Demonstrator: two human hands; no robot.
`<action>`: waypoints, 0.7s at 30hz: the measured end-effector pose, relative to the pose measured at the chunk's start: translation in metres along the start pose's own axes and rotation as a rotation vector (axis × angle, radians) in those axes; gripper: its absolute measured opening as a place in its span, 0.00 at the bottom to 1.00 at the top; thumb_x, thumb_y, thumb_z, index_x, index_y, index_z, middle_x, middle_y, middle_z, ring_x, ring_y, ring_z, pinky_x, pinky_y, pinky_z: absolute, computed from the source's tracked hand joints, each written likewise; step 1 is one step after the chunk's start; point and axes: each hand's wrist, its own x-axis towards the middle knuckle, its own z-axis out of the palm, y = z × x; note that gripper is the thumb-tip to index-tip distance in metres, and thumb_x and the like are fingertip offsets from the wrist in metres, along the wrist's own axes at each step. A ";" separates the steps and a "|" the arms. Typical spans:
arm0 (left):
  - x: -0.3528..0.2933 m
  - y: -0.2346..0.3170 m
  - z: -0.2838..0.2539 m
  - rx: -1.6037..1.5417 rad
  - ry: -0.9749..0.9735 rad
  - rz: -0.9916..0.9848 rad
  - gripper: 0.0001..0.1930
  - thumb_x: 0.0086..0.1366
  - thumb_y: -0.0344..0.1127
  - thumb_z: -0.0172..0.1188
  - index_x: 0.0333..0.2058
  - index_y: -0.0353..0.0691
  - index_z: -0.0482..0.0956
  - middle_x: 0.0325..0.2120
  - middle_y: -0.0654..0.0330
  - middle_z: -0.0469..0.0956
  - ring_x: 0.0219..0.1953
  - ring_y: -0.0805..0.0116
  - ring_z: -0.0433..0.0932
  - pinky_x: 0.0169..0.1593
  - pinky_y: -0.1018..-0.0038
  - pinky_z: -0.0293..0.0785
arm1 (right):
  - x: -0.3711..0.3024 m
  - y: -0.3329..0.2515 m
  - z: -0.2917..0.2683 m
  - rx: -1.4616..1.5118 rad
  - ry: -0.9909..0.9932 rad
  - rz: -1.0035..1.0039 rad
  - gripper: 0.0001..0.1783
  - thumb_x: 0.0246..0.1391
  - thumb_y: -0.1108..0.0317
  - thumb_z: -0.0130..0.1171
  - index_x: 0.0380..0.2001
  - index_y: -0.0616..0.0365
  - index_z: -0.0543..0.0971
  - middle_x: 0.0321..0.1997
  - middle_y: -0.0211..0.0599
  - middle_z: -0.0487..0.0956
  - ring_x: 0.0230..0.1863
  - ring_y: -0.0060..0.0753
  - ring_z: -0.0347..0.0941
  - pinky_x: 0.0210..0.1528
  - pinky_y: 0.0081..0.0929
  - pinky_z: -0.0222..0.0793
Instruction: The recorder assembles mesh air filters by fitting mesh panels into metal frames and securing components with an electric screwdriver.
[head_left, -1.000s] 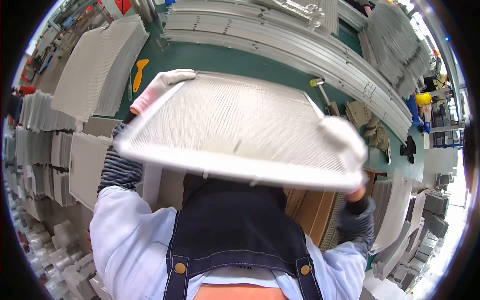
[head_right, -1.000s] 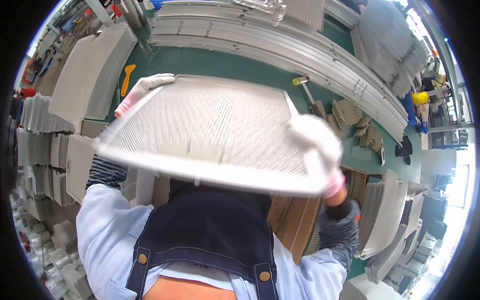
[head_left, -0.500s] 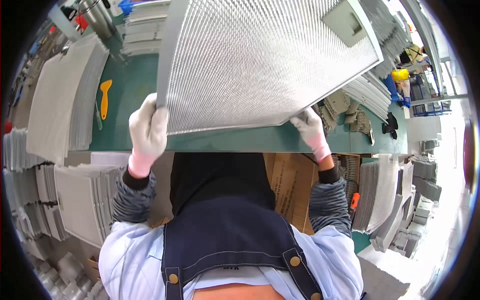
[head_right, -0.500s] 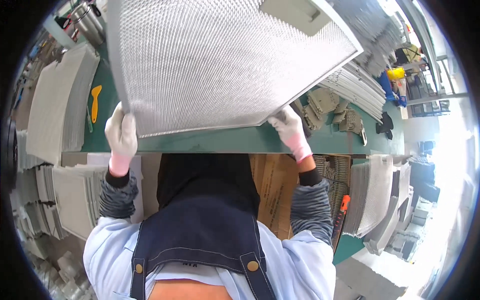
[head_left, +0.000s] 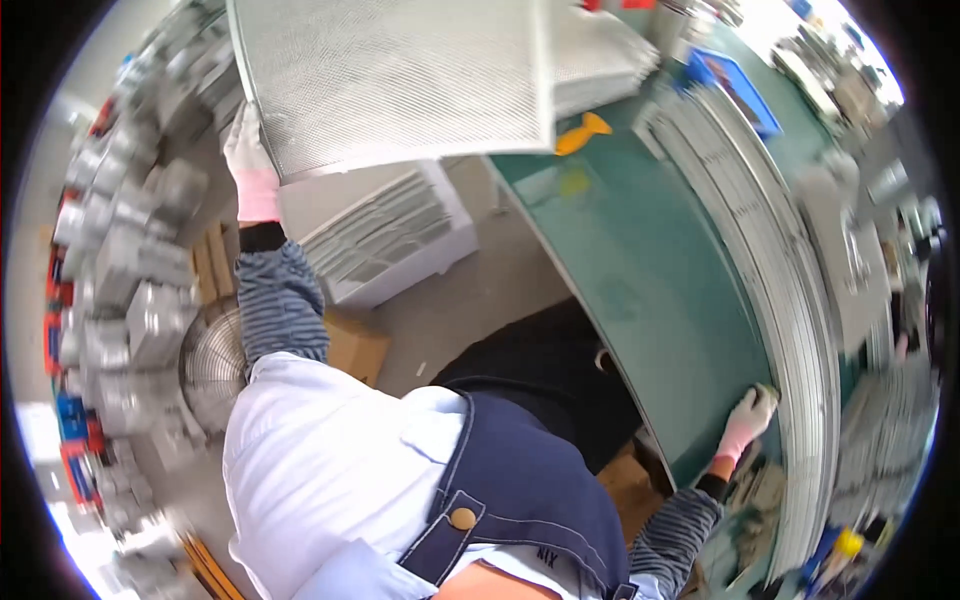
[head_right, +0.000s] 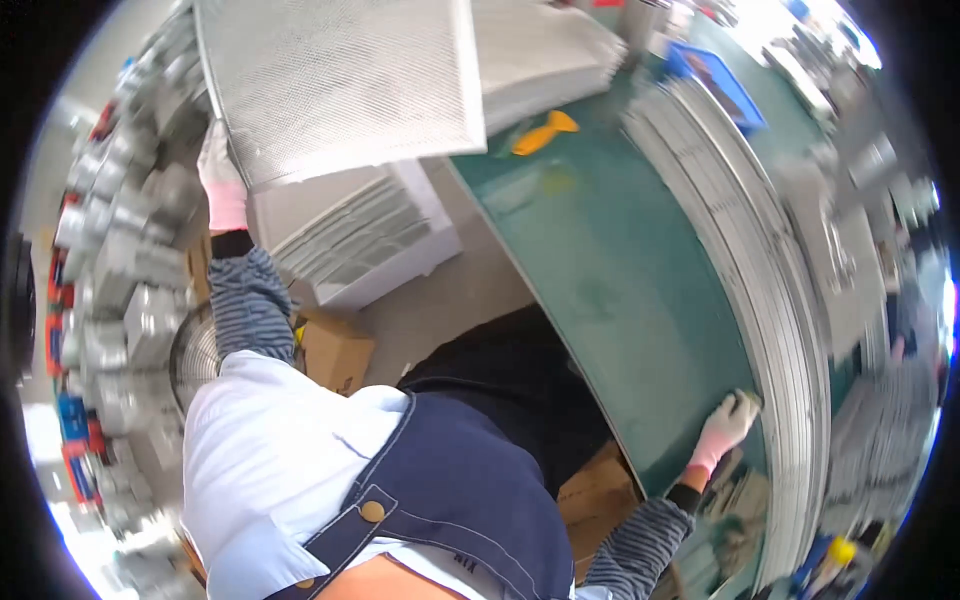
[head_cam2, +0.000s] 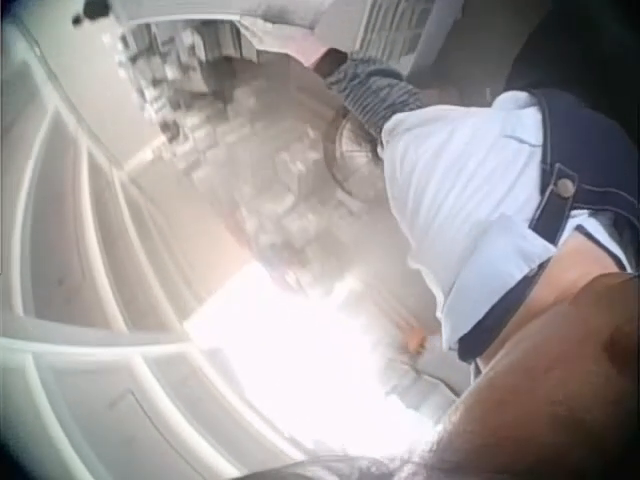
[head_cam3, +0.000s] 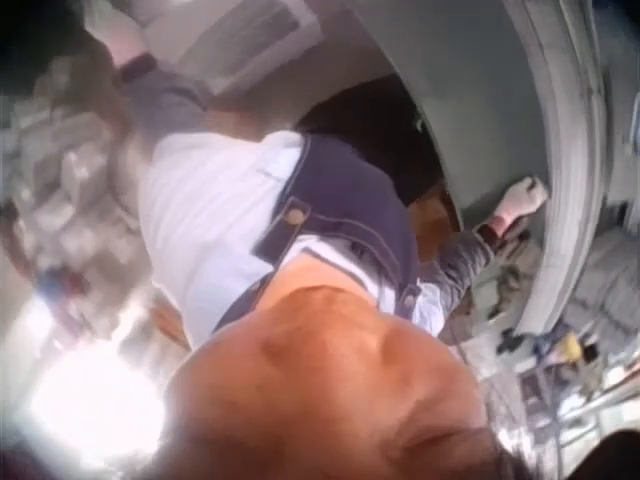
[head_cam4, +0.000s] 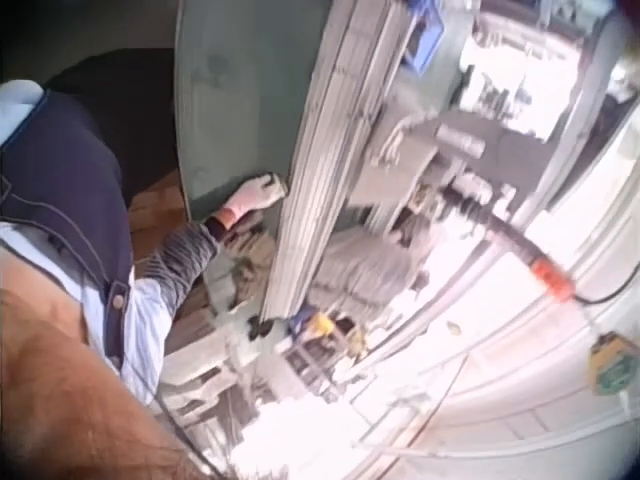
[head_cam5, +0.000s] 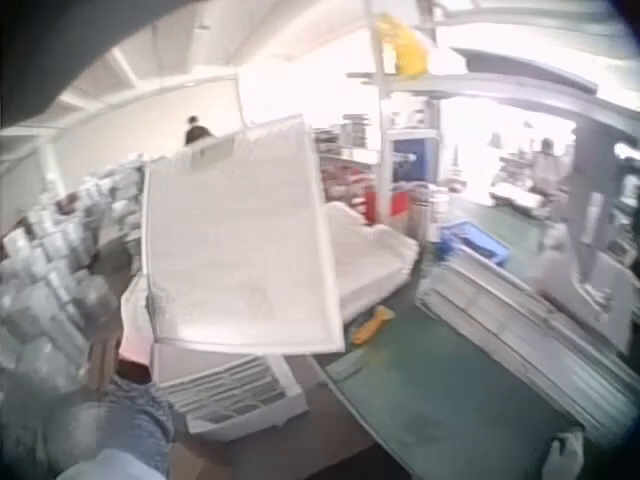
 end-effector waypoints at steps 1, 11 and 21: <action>-0.006 -0.001 -0.026 0.067 0.049 -0.083 0.23 0.69 0.42 0.52 0.54 0.26 0.73 0.52 0.50 0.76 0.55 0.65 0.72 0.60 0.72 0.64 | 0.009 0.001 -0.001 -0.062 0.006 -0.088 0.09 0.55 0.73 0.53 0.37 0.66 0.78 0.41 0.49 0.76 0.47 0.50 0.71 0.52 0.38 0.67; -0.088 -0.227 -0.164 1.077 -0.105 -0.274 0.20 0.68 0.43 0.47 0.51 0.35 0.73 0.41 0.37 0.77 0.46 0.40 0.76 0.51 0.56 0.72 | 0.000 -0.004 0.004 -0.116 -0.010 -0.142 0.10 0.57 0.71 0.52 0.39 0.66 0.77 0.40 0.49 0.76 0.47 0.52 0.70 0.53 0.42 0.65; 0.024 -0.097 -0.005 0.706 -0.304 0.075 0.24 0.68 0.44 0.54 0.56 0.33 0.71 0.52 0.44 0.74 0.54 0.53 0.75 0.54 0.65 0.71 | 0.036 -0.027 -0.035 -0.023 -0.037 -0.192 0.07 0.49 0.77 0.55 0.33 0.63 0.77 0.35 0.48 0.76 0.41 0.51 0.72 0.46 0.40 0.67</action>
